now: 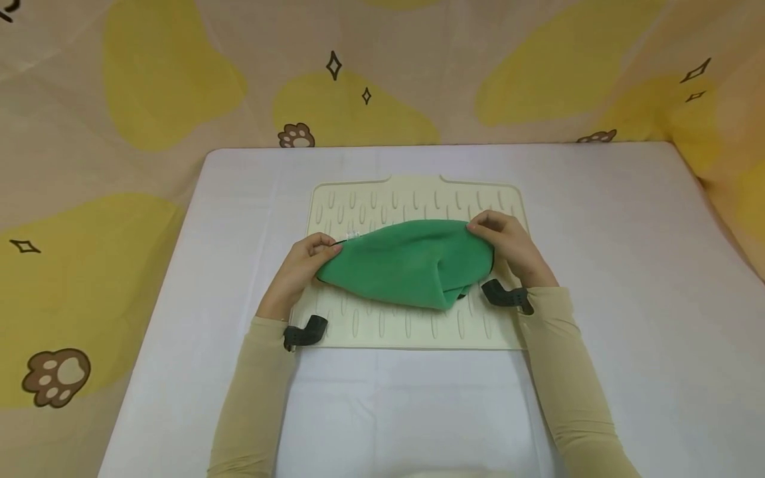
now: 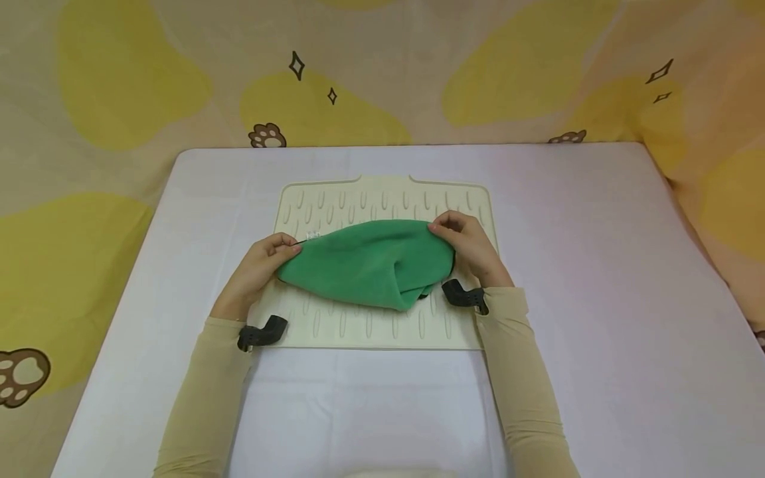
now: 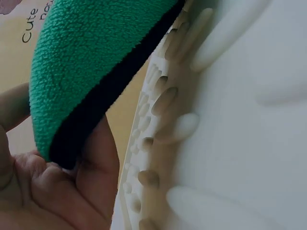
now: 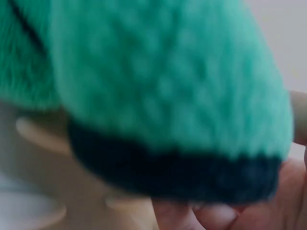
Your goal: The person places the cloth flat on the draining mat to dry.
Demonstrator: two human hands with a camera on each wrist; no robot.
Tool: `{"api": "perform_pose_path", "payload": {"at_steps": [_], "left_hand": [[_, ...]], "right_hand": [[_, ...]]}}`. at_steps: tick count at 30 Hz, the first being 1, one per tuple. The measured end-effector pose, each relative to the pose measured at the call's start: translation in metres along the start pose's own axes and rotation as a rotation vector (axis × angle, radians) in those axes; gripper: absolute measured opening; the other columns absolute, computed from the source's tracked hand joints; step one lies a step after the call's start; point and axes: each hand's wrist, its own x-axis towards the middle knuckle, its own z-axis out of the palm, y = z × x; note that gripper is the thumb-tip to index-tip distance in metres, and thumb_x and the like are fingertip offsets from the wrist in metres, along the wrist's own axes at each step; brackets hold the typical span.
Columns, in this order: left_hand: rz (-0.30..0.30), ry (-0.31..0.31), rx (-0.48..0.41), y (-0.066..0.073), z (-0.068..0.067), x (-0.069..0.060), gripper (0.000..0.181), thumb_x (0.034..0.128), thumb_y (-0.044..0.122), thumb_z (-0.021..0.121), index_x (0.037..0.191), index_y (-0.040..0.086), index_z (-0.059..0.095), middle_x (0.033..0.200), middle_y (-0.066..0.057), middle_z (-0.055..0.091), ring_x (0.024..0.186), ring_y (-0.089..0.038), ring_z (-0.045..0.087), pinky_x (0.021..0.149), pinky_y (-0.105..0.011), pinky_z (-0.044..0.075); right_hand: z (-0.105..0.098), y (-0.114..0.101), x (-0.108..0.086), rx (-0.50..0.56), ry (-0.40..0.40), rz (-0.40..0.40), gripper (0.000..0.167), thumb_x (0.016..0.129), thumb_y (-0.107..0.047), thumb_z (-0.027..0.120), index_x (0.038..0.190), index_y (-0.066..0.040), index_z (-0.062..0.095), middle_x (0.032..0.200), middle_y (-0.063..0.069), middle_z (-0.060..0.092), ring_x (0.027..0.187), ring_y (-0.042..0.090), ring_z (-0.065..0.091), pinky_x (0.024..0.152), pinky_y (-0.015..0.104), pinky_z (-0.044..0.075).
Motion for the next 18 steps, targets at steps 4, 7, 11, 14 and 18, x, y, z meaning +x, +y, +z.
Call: {"api": "perform_pose_path", "payload": {"at_steps": [4,7,11,14,18], "left_hand": [[-0.019,-0.018,0.047,-0.001,-0.001,-0.001,0.026,0.0953,0.023,0.058,0.103,-0.002,0.053,0.083,-0.001,0.062,0.081,-0.016,0.053,0.082,-0.026,0.039],[-0.027,-0.059,0.116,0.0,-0.004,-0.003,0.032,0.0953,0.028,0.058,0.108,-0.001,0.054,0.091,-0.006,0.062,0.089,-0.018,0.051,0.087,-0.029,0.037],[-0.065,-0.131,0.213,0.002,-0.011,-0.005,0.037,0.0956,0.033,0.056,0.115,0.001,0.055,0.101,-0.011,0.063,0.092,-0.021,0.052,0.085,-0.032,0.04],[-0.109,-0.183,0.243,0.002,-0.017,-0.008,0.04,0.0952,0.033,0.056,0.12,0.001,0.054,0.106,-0.013,0.064,0.088,-0.021,0.056,0.078,-0.032,0.046],[-0.134,-0.231,0.255,0.003,-0.023,-0.012,0.044,0.093,0.032,0.06,0.119,-0.003,0.053,0.103,-0.013,0.065,0.08,-0.019,0.06,0.072,-0.031,0.052]], "right_hand": [[-0.003,0.001,0.0,-0.05,-0.036,0.021,0.023,0.096,-0.025,0.057,0.1,-0.003,0.062,0.1,0.002,0.06,0.096,0.018,0.051,0.087,0.029,0.04],[-0.006,0.001,-0.001,-0.1,-0.034,0.047,0.034,0.096,-0.032,0.056,0.103,0.0,0.062,0.104,0.005,0.06,0.1,0.018,0.049,0.092,0.033,0.036],[-0.012,-0.001,-0.003,-0.183,-0.026,0.104,0.048,0.095,-0.043,0.053,0.108,0.003,0.063,0.107,0.009,0.058,0.102,0.02,0.047,0.092,0.036,0.034],[-0.015,-0.002,-0.004,-0.229,-0.044,0.142,0.054,0.095,-0.046,0.052,0.11,0.004,0.065,0.104,0.008,0.06,0.099,0.02,0.049,0.089,0.035,0.037],[-0.018,-0.003,-0.004,-0.25,-0.081,0.164,0.052,0.094,-0.044,0.054,0.103,0.005,0.069,0.088,0.003,0.064,0.09,0.017,0.052,0.084,0.032,0.041]]}}
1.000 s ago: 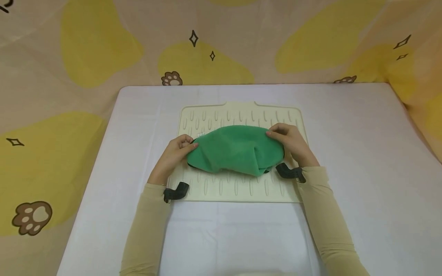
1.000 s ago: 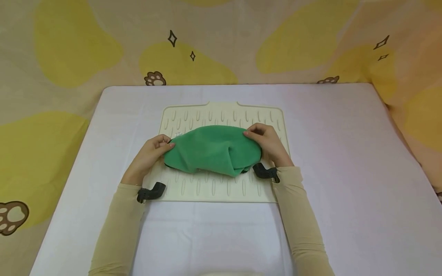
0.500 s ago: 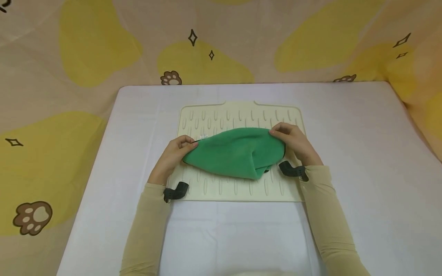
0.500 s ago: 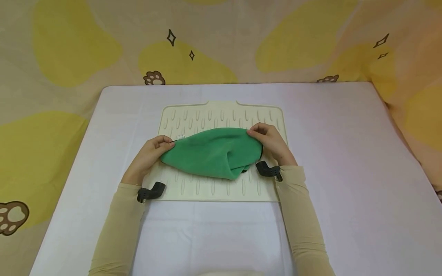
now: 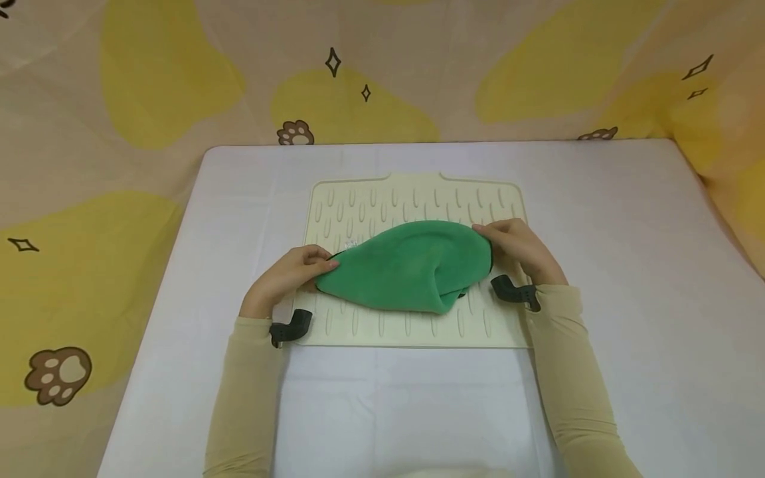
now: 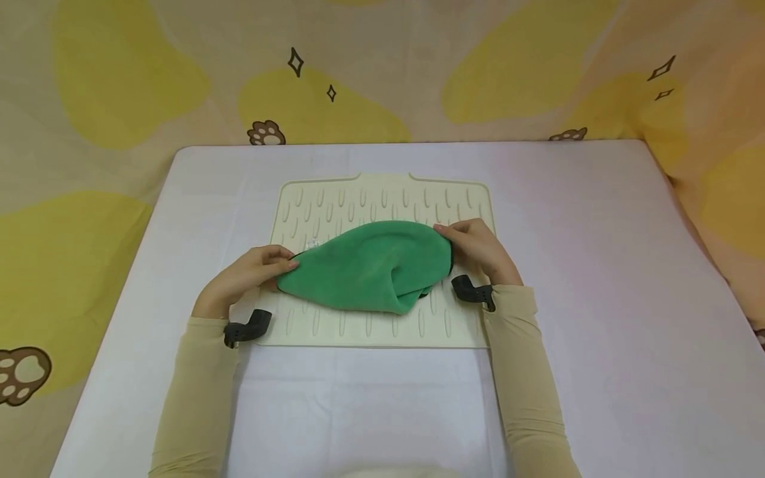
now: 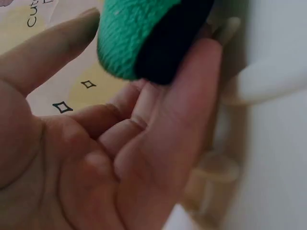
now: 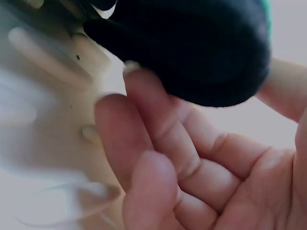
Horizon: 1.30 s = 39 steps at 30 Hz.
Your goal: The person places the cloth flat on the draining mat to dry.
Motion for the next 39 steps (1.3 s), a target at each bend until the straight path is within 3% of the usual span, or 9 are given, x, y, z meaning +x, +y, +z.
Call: {"api": "perform_pose_path", "payload": {"at_steps": [6,10,13,17,24,29,31,34,39], "left_hand": [[-0.005,-0.063,0.045,-0.004,-0.005,-0.005,0.032,0.0911,0.025,0.063,0.102,-0.004,0.056,0.082,-0.009,0.066,0.069,-0.019,0.064,0.067,-0.03,0.055],[0.005,-0.119,0.035,-0.005,-0.005,-0.005,0.024,0.091,0.02,0.064,0.092,-0.002,0.057,0.075,-0.01,0.066,0.066,-0.019,0.065,0.065,-0.03,0.056],[0.028,-0.12,0.023,-0.006,-0.004,-0.005,0.022,0.0908,0.018,0.064,0.085,-0.001,0.055,0.072,-0.01,0.065,0.064,-0.018,0.064,0.064,-0.03,0.056],[0.053,-0.062,-0.021,-0.006,-0.003,-0.003,0.021,0.0915,0.015,0.063,0.083,-0.001,0.053,0.07,-0.006,0.063,0.063,-0.017,0.064,0.063,-0.029,0.055],[0.061,0.102,-0.141,-0.001,0.005,0.007,0.027,0.0961,0.024,0.057,0.098,-0.002,0.053,0.078,-0.004,0.067,0.069,-0.018,0.068,0.074,-0.029,0.055],[0.099,0.197,-0.31,0.003,0.015,0.013,0.03,0.0983,0.024,0.053,0.108,-0.004,0.051,0.089,-0.006,0.067,0.078,-0.016,0.068,0.081,-0.032,0.053],[0.112,0.217,-0.339,0.004,0.017,0.015,0.031,0.0987,0.022,0.052,0.112,-0.006,0.051,0.093,-0.006,0.066,0.081,-0.015,0.067,0.083,-0.032,0.053],[0.091,0.22,-0.3,0.003,0.018,0.016,0.035,0.0988,0.022,0.051,0.117,-0.007,0.05,0.097,-0.009,0.065,0.082,-0.014,0.066,0.085,-0.032,0.052],[0.025,0.208,-0.15,0.003,0.016,0.012,0.041,0.0998,0.028,0.048,0.116,-0.01,0.054,0.1,-0.017,0.064,0.083,-0.018,0.066,0.081,-0.032,0.054]], "right_hand": [[0.001,0.001,0.001,0.029,-0.042,-0.025,0.045,0.095,-0.038,0.055,0.092,0.004,0.07,0.072,-0.002,0.058,0.077,0.014,0.052,0.079,0.028,0.042],[0.001,0.0,0.0,0.047,-0.04,-0.047,0.04,0.095,-0.032,0.057,0.098,0.006,0.069,0.079,-0.002,0.063,0.08,0.012,0.055,0.078,0.026,0.046],[0.001,0.0,0.0,0.052,-0.02,-0.05,0.037,0.094,-0.029,0.059,0.102,0.006,0.068,0.084,-0.004,0.064,0.084,0.011,0.055,0.076,0.025,0.046],[0.002,0.0,0.0,0.069,0.055,-0.049,0.033,0.091,-0.029,0.063,0.103,0.002,0.069,0.091,-0.004,0.066,0.09,0.013,0.054,0.076,0.028,0.045],[0.003,0.004,-0.001,0.167,0.171,-0.096,0.028,0.088,-0.022,0.069,0.104,0.001,0.067,0.094,-0.003,0.066,0.097,0.016,0.052,0.083,0.028,0.041],[0.002,0.006,0.0,0.321,0.247,-0.138,0.018,0.086,-0.011,0.071,0.1,0.0,0.068,0.084,-0.005,0.066,0.088,0.014,0.056,0.075,0.021,0.047],[0.001,0.007,0.001,0.375,0.272,-0.151,0.014,0.085,-0.007,0.071,0.097,0.0,0.068,0.08,-0.004,0.064,0.083,0.013,0.057,0.071,0.02,0.049],[0.0,0.008,0.001,0.406,0.291,-0.144,0.011,0.085,-0.004,0.069,0.095,-0.001,0.067,0.079,-0.003,0.062,0.08,0.011,0.057,0.068,0.019,0.051],[-0.003,0.009,0.0,0.374,0.249,-0.05,0.017,0.089,-0.014,0.067,0.098,-0.001,0.063,0.082,-0.004,0.064,0.076,0.009,0.059,0.067,0.02,0.052]]}}
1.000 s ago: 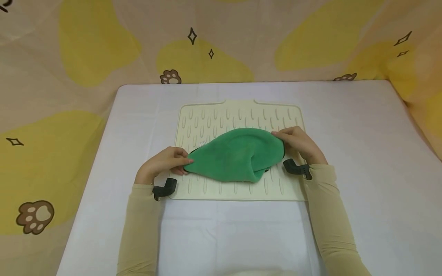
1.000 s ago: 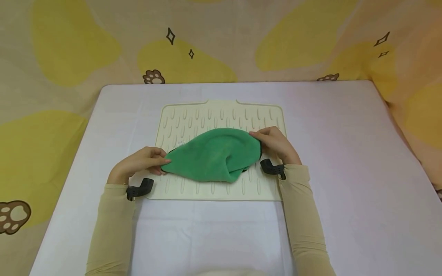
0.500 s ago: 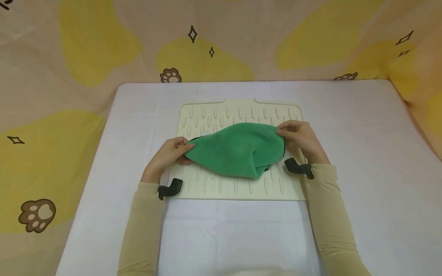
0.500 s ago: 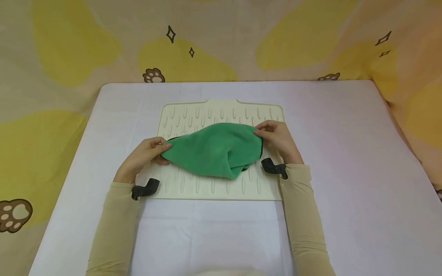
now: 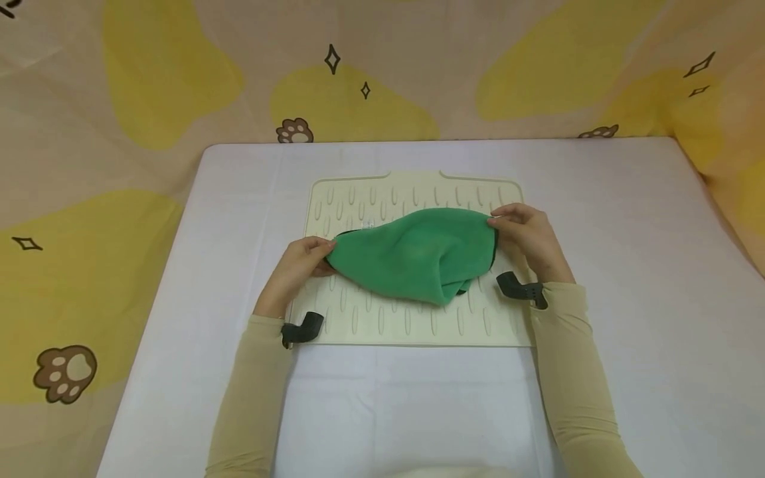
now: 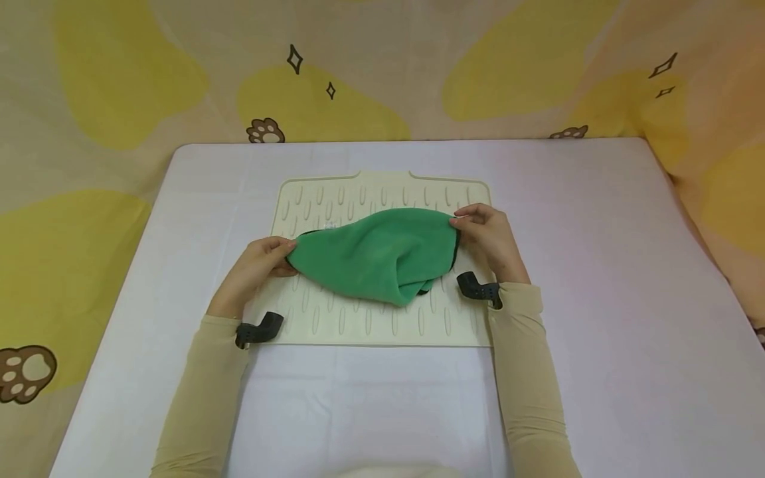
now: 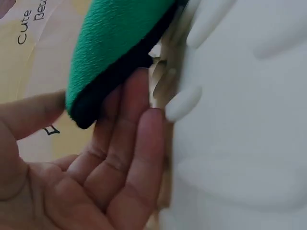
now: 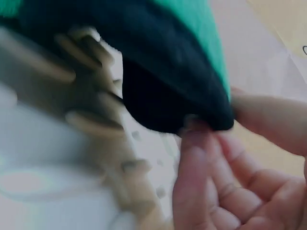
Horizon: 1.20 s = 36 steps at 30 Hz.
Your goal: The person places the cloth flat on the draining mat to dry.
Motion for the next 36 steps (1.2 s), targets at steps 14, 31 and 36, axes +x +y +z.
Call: {"api": "perform_pose_path", "payload": {"at_steps": [14,31,36], "left_hand": [[-0.041,-0.125,0.198,0.007,-0.01,-0.012,0.034,0.0974,0.026,0.053,0.095,-0.006,0.063,0.079,-0.009,0.069,0.073,-0.018,0.066,0.072,-0.03,0.054],[0.075,0.027,-0.274,-0.003,0.002,0.003,0.015,0.0935,0.005,0.058,0.102,-0.003,0.048,0.081,0.0,0.063,0.075,-0.011,0.063,0.072,-0.025,0.054],[0.114,0.012,-0.461,-0.002,0.005,0.003,0.012,0.093,-0.003,0.054,0.102,0.0,0.046,0.081,0.0,0.062,0.073,-0.012,0.064,0.07,-0.025,0.055]], "right_hand": [[-0.001,0.0,0.0,-0.154,-0.173,-0.006,0.028,0.094,-0.029,0.06,0.091,-0.002,0.066,0.082,-0.004,0.062,0.076,0.01,0.06,0.071,0.023,0.051],[0.002,0.002,-0.001,-0.082,-0.122,-0.067,0.016,0.092,-0.019,0.063,0.089,-0.003,0.064,0.081,-0.006,0.062,0.073,0.009,0.058,0.071,0.023,0.049],[0.001,0.001,-0.002,-0.028,-0.118,-0.081,0.012,0.092,-0.015,0.063,0.092,-0.002,0.064,0.084,-0.006,0.064,0.077,0.009,0.059,0.071,0.021,0.05]]}}
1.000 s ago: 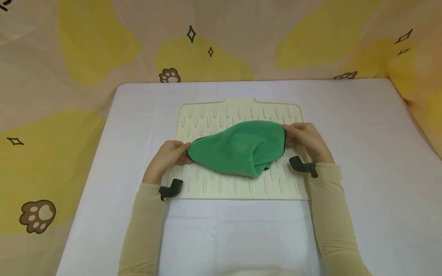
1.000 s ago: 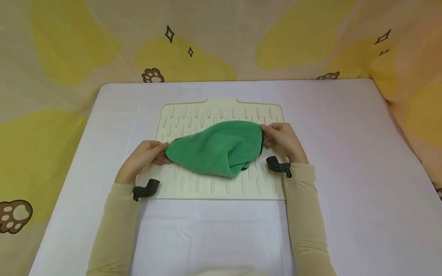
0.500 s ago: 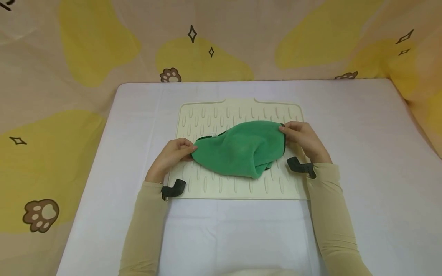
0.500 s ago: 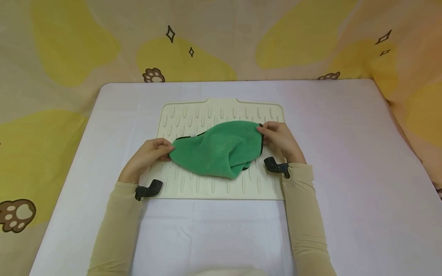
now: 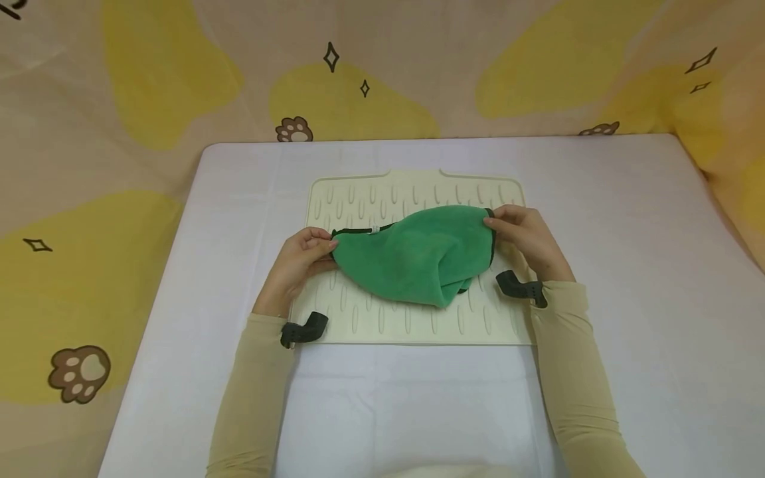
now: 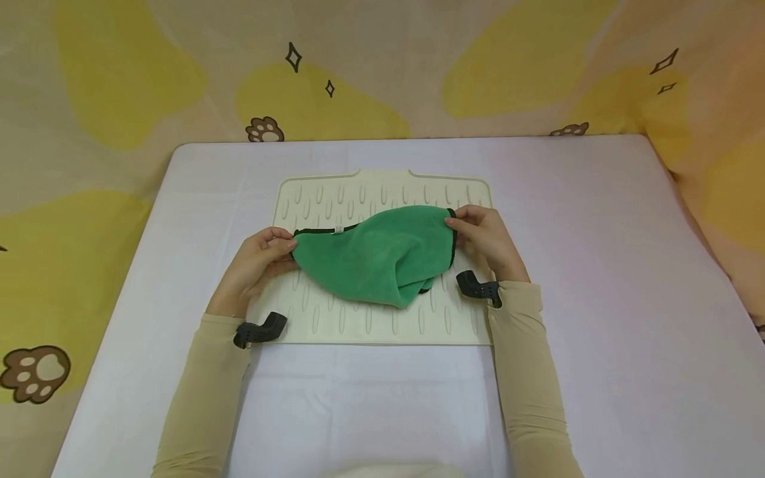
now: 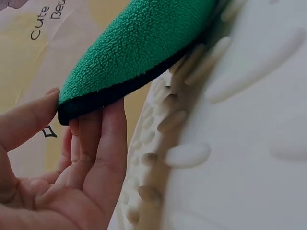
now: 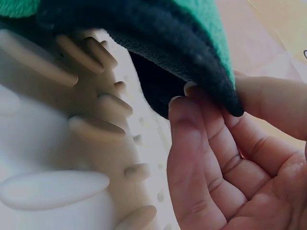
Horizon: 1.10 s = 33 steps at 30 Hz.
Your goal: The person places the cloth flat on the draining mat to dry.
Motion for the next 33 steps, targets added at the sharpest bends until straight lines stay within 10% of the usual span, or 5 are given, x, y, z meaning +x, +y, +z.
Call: {"api": "perform_pose_path", "payload": {"at_steps": [12,19,33], "left_hand": [[-0.16,-0.065,0.192,0.0003,0.0034,0.0006,0.042,0.0929,0.002,0.056,0.124,-0.007,0.029,0.113,-0.019,0.053,0.08,-0.009,0.064,0.075,-0.022,0.053],[-0.224,-0.057,0.305,0.0002,0.0033,0.0001,0.032,0.0953,0.009,0.055,0.114,-0.012,0.041,0.094,-0.015,0.06,0.07,-0.009,0.065,0.072,-0.024,0.055],[-0.073,0.036,0.267,0.0007,-0.0015,0.0019,0.017,0.0965,0.01,0.054,0.094,-0.006,0.051,0.076,-0.002,0.068,0.067,-0.012,0.068,0.069,-0.028,0.056]], "right_hand": [[-0.0031,0.0017,0.001,0.03,0.021,-0.024,0.008,0.092,-0.01,0.062,0.095,-0.003,0.061,0.087,-0.007,0.064,0.079,0.009,0.057,0.068,0.02,0.05],[-0.0036,0.0036,0.0015,0.01,0.022,-0.013,0.005,0.092,-0.011,0.062,0.093,-0.007,0.062,0.091,-0.004,0.064,0.081,0.009,0.056,0.07,0.022,0.05],[-0.0027,0.0021,0.0005,-0.026,0.048,0.008,0.011,0.092,-0.016,0.063,0.094,-0.005,0.063,0.088,-0.007,0.064,0.081,0.01,0.057,0.07,0.023,0.051]]}}
